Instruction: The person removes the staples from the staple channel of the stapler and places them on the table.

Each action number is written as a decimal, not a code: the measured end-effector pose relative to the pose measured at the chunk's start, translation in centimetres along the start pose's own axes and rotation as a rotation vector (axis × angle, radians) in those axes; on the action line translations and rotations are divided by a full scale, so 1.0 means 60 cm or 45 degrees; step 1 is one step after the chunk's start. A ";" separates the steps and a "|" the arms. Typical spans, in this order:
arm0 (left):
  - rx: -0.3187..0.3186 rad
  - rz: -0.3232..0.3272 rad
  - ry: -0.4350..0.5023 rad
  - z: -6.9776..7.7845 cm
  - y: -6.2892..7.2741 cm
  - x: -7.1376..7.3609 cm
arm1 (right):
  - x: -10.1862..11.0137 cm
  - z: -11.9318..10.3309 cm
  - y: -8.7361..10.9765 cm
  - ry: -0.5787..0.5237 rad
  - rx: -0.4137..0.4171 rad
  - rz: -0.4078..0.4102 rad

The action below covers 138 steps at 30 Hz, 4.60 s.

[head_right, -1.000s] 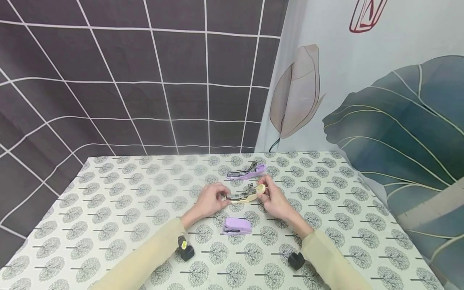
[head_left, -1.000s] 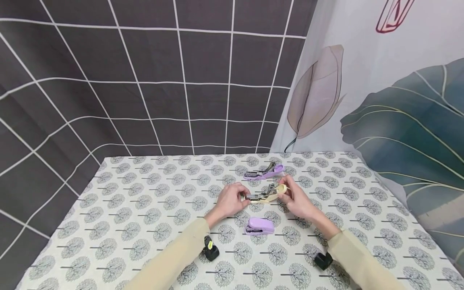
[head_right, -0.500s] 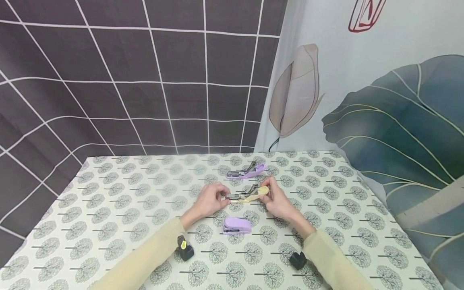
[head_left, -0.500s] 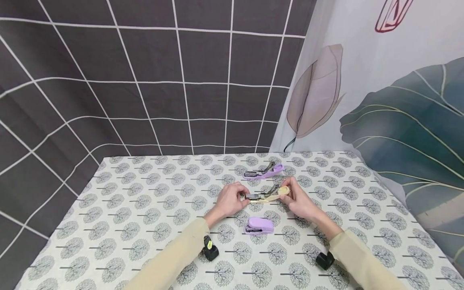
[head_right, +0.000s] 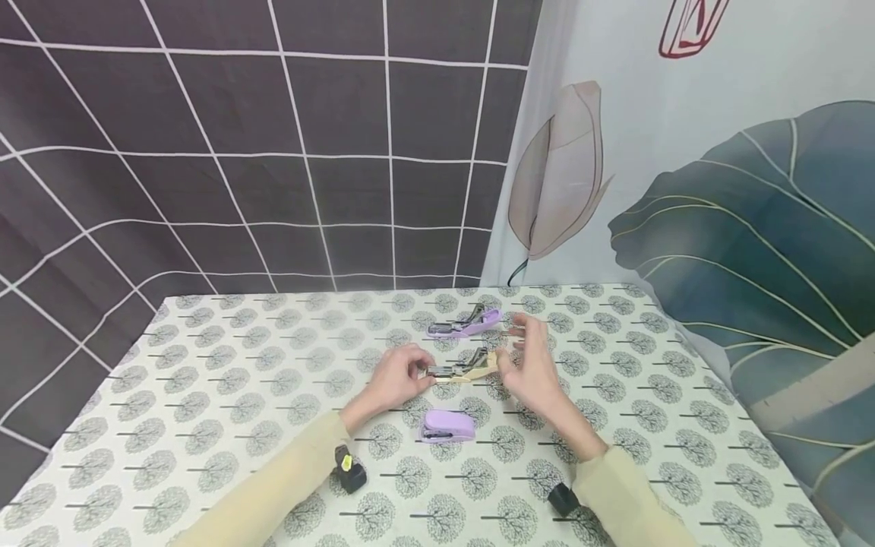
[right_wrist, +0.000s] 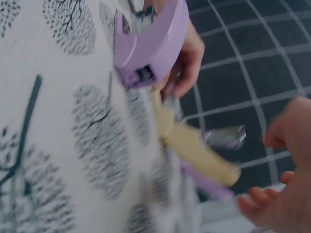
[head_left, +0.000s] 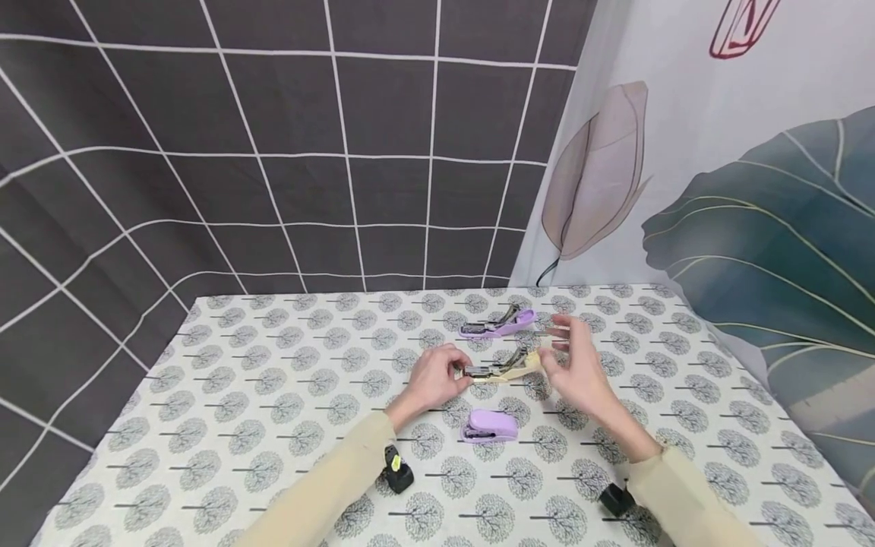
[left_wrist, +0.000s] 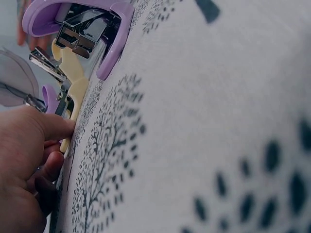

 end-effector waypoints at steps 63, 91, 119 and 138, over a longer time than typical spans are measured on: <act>-0.036 0.022 0.005 0.003 0.001 0.002 | -0.163 0.027 0.037 -0.265 -0.735 -0.359; -0.031 0.024 0.003 0.002 0.002 0.003 | -0.175 0.019 0.028 0.034 -0.511 -0.217; -0.030 0.029 0.009 -0.001 0.002 0.000 | -0.166 0.016 0.029 -0.068 -0.501 -0.213; -0.026 -0.002 0.035 -0.002 0.004 -0.002 | -0.133 -0.001 0.025 -0.171 -0.496 -0.200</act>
Point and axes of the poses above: each hand's wrist, its own y-axis away from the middle knuckle, its own x-axis out of the back of the hand, z = x × y, the point moved 8 cm from there along -y, towards the middle knuckle, and after that the axes turned 12 degrees about z, right-handed, at the moved point
